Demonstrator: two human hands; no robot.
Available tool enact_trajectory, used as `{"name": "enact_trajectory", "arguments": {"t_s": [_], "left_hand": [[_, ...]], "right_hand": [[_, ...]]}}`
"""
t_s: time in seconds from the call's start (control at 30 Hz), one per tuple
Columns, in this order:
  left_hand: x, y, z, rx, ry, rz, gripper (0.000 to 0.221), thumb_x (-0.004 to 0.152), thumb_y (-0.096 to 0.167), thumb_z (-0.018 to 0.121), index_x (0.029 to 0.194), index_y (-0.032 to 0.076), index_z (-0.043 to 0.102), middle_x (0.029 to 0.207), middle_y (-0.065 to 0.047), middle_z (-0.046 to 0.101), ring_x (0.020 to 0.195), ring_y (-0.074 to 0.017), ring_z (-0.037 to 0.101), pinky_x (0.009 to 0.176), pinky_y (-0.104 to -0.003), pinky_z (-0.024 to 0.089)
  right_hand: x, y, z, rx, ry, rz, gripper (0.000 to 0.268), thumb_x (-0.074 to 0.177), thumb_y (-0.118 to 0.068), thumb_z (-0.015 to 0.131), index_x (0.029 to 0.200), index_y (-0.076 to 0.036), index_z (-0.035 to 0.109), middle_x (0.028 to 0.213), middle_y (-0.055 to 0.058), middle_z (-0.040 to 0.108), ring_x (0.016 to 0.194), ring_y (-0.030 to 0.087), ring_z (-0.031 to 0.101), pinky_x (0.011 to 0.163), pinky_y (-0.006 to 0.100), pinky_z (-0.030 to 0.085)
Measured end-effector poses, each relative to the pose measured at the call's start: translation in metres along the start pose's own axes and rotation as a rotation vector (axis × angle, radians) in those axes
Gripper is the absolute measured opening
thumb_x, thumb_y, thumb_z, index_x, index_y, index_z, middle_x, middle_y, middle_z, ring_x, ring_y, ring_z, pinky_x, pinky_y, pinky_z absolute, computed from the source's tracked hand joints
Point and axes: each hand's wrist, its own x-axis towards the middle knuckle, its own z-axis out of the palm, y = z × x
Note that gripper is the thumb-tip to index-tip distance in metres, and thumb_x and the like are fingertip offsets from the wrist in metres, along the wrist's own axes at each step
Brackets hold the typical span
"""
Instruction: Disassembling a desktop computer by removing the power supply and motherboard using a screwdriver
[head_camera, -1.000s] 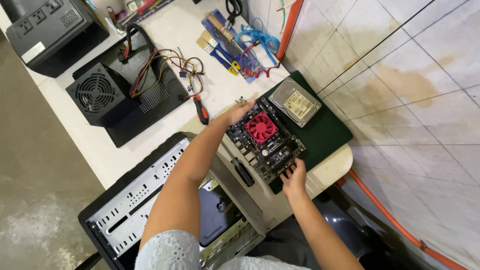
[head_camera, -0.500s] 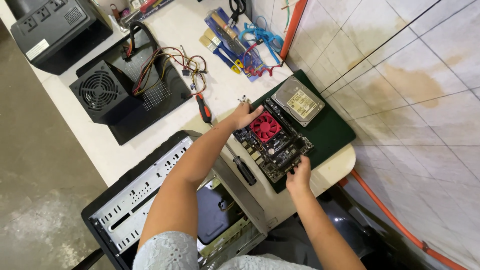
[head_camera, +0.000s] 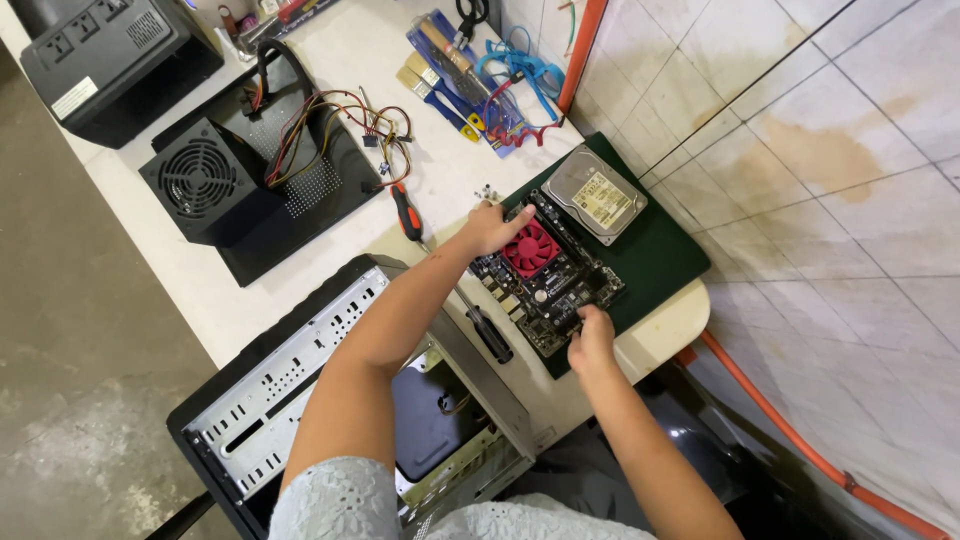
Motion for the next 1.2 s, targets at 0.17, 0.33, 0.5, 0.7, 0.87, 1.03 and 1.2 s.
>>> {"name": "enact_trajectory", "arguments": {"t_s": [0.17, 0.33, 0.5, 0.7, 0.87, 1.03, 1.2], "left_hand": [[0.000, -0.002, -0.010, -0.024, -0.017, 0.055, 0.104, 0.087, 0.088, 0.033, 0.150, 0.005, 0.043, 0.147, -0.025, 0.052, 0.141, -0.0416, 0.048, 0.119, -0.052, 0.039], [-0.036, -0.019, 0.002, 0.101, 0.137, 0.141, 0.079, 0.099, 0.068, 0.041, 0.152, 0.011, 0.040, 0.160, -0.023, 0.037, 0.142, -0.0385, 0.049, 0.118, -0.056, 0.038], [-0.233, -0.014, -0.040, 0.282, 0.756, 0.617, 0.058, 0.097, 0.029, 0.067, 0.147, 0.005, 0.050, 0.158, -0.033, 0.034, 0.146, -0.0450, 0.041, 0.120, -0.064, 0.018], [-0.423, -0.138, -0.004, 0.394, 1.053, 0.024, 0.055, 0.089, 0.029, 0.074, 0.138, 0.010, 0.057, 0.158, -0.029, 0.037, 0.141, -0.0464, 0.045, 0.113, -0.069, 0.026], [-0.508, -0.211, 0.116, 0.057, 1.097, -0.450, 0.063, 0.097, 0.032, 0.066, 0.151, 0.006, 0.046, 0.155, -0.032, 0.037, 0.136, -0.0511, 0.047, 0.108, -0.068, 0.037], [-0.508, -0.210, 0.172, -0.141, 1.183, -0.460, 0.070, 0.097, 0.026, 0.068, 0.155, 0.000, 0.039, 0.152, -0.035, 0.038, 0.137, -0.0535, 0.045, 0.110, -0.063, 0.038], [-0.497, -0.199, 0.163, 0.132, 1.216, -0.585, 0.054, 0.089, 0.038, 0.075, 0.134, 0.011, 0.064, 0.146, -0.031, 0.042, 0.120, -0.0498, 0.061, 0.084, -0.054, 0.058]], "right_hand": [[-0.018, -0.019, 0.008, -0.089, 0.003, 0.053, 0.058, 0.083, -0.010, 0.070, 0.136, -0.003, 0.046, 0.142, 0.017, 0.035, 0.137, 0.037, 0.034, 0.116, 0.057, 0.020], [0.009, -0.018, -0.031, -0.215, -0.042, 0.042, 0.077, 0.081, -0.017, 0.073, 0.150, -0.001, 0.041, 0.155, 0.020, 0.032, 0.146, 0.044, 0.030, 0.115, 0.065, 0.018], [-0.031, -0.026, -0.043, -0.217, -0.196, 0.050, 0.074, 0.091, -0.022, 0.060, 0.159, -0.017, 0.032, 0.164, 0.014, 0.019, 0.158, 0.039, 0.010, 0.123, 0.063, 0.002], [-0.138, -0.036, 0.008, -0.321, -0.408, -0.157, 0.027, 0.088, -0.010, 0.058, 0.112, -0.021, 0.060, 0.097, -0.006, 0.054, 0.087, 0.011, 0.055, 0.084, 0.035, 0.046], [-0.196, -0.030, 0.040, -0.588, -0.695, -0.441, 0.017, 0.099, -0.009, 0.057, 0.113, -0.016, 0.062, 0.098, -0.002, 0.060, 0.088, 0.010, 0.060, 0.078, 0.025, 0.053], [-0.201, 0.004, 0.037, -1.027, -0.992, -0.863, 0.040, 0.101, -0.006, 0.064, 0.139, -0.007, 0.054, 0.133, 0.017, 0.057, 0.120, 0.035, 0.063, 0.095, 0.048, 0.055], [-0.238, 0.008, 0.033, -1.077, -1.027, -1.255, 0.053, 0.100, 0.009, 0.054, 0.150, 0.004, 0.038, 0.132, 0.026, 0.047, 0.124, 0.047, 0.052, 0.103, 0.052, 0.050]]}}
